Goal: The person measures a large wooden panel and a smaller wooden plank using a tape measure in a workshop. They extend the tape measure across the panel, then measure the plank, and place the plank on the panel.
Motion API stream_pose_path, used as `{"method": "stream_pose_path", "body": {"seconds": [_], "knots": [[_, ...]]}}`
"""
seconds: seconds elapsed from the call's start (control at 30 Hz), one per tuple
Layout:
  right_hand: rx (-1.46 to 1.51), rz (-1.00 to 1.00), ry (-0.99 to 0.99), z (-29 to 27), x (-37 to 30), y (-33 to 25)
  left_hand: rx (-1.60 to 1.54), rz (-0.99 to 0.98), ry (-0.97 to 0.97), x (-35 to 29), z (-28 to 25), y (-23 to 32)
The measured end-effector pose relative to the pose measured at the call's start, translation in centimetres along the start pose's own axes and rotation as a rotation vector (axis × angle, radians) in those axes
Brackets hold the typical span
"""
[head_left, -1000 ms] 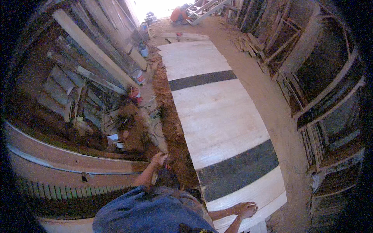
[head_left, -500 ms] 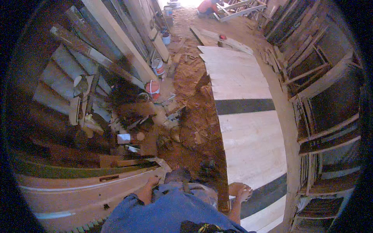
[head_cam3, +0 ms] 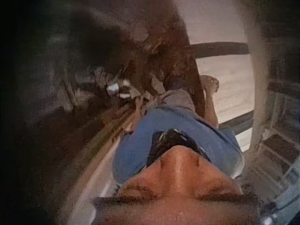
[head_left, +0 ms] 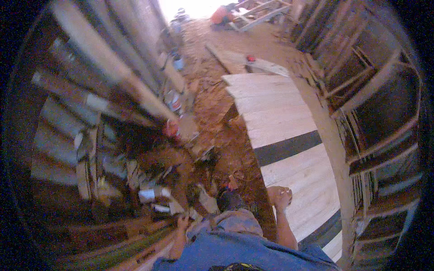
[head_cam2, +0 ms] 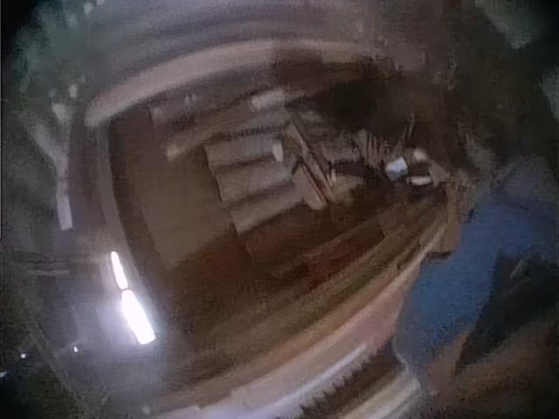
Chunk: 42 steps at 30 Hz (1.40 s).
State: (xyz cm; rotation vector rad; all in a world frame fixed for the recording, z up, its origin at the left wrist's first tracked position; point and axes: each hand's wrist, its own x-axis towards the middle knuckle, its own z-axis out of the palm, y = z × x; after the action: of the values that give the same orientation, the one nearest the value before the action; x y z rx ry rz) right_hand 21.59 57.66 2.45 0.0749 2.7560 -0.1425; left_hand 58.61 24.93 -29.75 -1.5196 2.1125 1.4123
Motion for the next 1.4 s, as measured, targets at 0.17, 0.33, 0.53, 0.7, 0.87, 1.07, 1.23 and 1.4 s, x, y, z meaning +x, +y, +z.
{"method": "stream_pose_path", "body": {"seconds": [0.17,0.33,0.53,0.7,0.87,1.07,1.23,1.4], "knots": [[0.419,-0.142,0.642,5.1,10.0,-3.8,0.018,-0.073,-0.105,6.1,-2.9,9.0],[0.709,-0.199,0.815,2.6,18.3,-13.5,0.029,-0.028,-0.073,14.8,-9.3,19.5],[0.886,-0.258,0.598,-1.2,24.1,-21.2,0.022,0.125,-0.046,24.0,-13.9,29.6],[1.123,-0.086,0.292,-0.9,26.6,-21.8,0.101,0.428,0.121,37.5,-18.0,39.3],[1.024,0.0,0.646,-1.5,26.3,-21.4,-0.095,0.6,0.046,45.5,-16.3,55.4],[1.162,0.289,0.508,-2.5,29.9,-23.0,-0.687,0.419,-0.243,48.5,-13.7,74.8],[1.197,0.296,0.297,-6.4,38.0,-28.3,-0.553,0.581,-0.221,53.8,-10.7,86.2],[0.875,-0.153,0.474,-10.2,49.3,-39.8,-0.258,0.758,-0.092,61.6,-8.6,92.6]]}}
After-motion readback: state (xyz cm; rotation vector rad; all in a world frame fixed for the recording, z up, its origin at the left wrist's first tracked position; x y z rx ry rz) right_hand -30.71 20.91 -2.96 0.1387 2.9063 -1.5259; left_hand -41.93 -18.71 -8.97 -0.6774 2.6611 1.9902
